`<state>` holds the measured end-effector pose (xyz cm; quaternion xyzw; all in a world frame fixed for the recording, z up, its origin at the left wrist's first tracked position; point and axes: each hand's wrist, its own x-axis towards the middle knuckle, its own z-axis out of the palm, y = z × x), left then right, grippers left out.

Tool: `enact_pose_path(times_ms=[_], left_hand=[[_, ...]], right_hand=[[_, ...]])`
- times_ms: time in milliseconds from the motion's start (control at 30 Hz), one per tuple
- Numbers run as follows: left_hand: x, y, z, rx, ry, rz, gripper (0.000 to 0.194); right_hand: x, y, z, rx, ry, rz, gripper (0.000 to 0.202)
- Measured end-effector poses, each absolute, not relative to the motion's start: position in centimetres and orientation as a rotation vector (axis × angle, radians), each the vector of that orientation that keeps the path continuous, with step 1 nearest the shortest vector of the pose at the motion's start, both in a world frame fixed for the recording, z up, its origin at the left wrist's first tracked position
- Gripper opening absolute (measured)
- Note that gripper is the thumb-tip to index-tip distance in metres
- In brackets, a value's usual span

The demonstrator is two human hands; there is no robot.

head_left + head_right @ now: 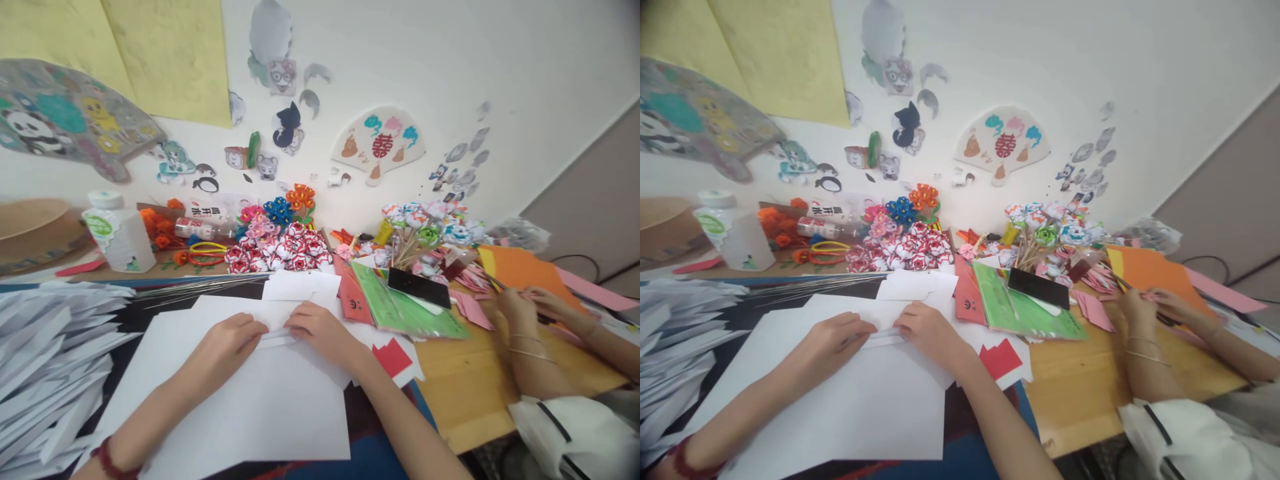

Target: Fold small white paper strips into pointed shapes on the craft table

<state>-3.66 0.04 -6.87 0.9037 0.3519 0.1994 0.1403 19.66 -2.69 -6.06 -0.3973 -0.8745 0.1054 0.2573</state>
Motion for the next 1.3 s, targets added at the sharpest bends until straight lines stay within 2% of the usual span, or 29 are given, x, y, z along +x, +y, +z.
enact_pose_path(times_ms=[500, 900, 1300], left_hand=[[-3.6, 0.2, -6.9, 2.686, 0.969, 0.597, 0.022], [-3.9, -0.8, -5.4, 2.956, 0.897, 0.390, 0.027], [-3.2, -1.0, -6.4, 3.149, 0.900, 0.428, 0.019]], right_hand=[[19.9, -2.5, -6.3, -1.069, -2.391, 0.218, 0.012], [19.6, -2.6, -7.3, -1.027, -2.473, 0.072, 0.017], [18.8, -3.6, -6.3, -1.129, -2.458, 0.011, 0.014]])
